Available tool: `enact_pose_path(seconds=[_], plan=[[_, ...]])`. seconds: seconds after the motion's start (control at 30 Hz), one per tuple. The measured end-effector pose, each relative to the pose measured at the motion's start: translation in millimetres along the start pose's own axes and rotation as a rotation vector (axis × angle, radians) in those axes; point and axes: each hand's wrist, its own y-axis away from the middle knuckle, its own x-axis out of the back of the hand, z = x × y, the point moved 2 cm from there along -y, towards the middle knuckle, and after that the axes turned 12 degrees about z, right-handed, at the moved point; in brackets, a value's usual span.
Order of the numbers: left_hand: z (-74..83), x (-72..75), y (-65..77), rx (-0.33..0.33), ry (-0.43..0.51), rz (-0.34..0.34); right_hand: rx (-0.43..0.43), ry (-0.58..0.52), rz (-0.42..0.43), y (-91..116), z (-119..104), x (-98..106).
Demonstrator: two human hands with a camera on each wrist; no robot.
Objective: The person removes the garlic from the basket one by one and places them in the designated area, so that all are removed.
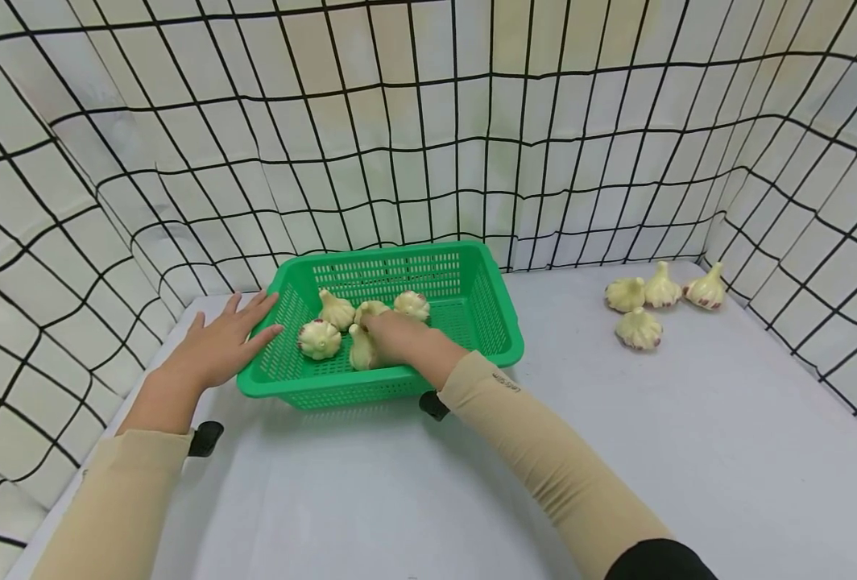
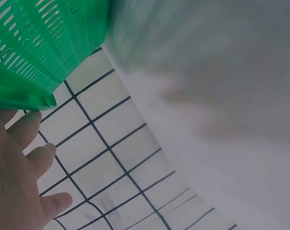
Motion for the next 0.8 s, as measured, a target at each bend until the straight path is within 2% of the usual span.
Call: enact_pose_path(seconds=[0.1,0.27,0.8], plan=[[-0.8,0.1,0.3,-0.002,-0.001,-0.003,-0.007,-0.071,0.026,2,2,3],[-1.8,0.3,2.0,-0.003,-0.004,-0.003,0.028,-0.151,0.058,6,3,8],[0.8,2.8,2.4,-0.001,-0.007,0.000,0.101,-0.189,0.151,28,15,23]])
